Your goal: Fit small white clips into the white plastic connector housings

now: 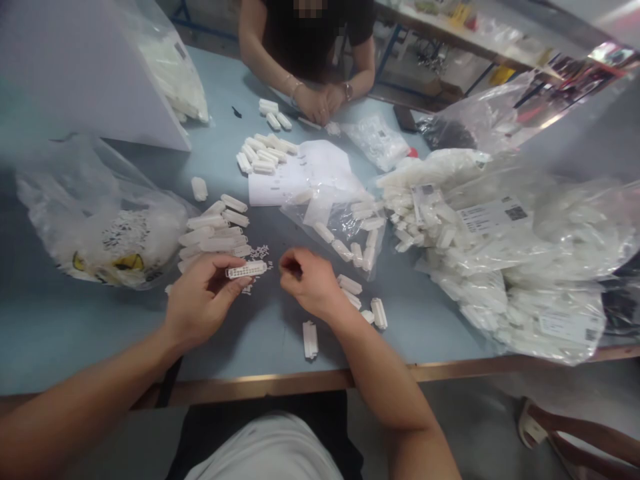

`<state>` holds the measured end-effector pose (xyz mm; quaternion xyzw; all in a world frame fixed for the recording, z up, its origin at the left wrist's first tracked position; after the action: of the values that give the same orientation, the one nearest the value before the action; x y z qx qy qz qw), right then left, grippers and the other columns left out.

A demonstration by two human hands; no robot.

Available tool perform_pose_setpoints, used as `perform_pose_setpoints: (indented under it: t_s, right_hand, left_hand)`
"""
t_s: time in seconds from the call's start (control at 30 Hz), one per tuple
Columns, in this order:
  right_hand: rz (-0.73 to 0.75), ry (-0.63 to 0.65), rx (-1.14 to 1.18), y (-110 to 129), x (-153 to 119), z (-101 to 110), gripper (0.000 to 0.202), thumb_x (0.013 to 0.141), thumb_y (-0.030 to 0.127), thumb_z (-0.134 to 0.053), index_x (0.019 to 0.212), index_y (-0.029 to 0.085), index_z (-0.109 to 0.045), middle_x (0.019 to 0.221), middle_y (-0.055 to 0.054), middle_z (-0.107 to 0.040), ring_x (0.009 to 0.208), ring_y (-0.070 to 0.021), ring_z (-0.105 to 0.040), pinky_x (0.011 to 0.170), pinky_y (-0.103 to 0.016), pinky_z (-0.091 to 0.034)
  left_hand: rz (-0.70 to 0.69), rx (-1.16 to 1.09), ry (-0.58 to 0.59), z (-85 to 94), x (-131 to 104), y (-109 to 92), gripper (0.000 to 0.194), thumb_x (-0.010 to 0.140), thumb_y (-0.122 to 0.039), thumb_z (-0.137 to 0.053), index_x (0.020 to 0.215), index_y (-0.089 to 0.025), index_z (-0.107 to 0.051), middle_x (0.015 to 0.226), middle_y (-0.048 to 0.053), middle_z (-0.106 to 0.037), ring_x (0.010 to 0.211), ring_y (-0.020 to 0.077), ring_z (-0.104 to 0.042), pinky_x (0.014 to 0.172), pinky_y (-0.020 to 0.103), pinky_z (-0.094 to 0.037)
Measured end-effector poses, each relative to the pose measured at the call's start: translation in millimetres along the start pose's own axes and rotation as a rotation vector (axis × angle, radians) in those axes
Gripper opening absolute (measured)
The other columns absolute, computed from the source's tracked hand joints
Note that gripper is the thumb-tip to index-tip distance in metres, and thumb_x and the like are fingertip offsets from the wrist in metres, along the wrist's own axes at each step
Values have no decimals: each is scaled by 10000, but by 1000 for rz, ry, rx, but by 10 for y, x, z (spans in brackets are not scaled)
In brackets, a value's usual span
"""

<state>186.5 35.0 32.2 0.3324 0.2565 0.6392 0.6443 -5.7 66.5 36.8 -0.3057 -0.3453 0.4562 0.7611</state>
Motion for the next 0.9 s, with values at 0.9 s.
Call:
perform_pose_setpoints:
  t_s: [0.9]
  right_hand:
    - [419, -124, -112, 342, -170, 58, 167, 998, 207, -545, 976, 246, -706, 897, -44, -722, 883, -168, -663, 764, -303, -538]
  left_hand:
    - [-123, 90, 55, -41, -37, -124, 151, 909, -302, -616, 1021, -215, -669, 922, 39, -703, 873, 215, -657, 809, 336, -545]
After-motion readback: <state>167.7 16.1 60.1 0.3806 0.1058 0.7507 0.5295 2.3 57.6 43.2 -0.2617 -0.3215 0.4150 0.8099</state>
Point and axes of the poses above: each hand's wrist, its own x-axis towards the middle knuckle, its own z-axis out of the back of the hand, y = z × x, the point moved 6 cm from there along x, towards the middle knuckle
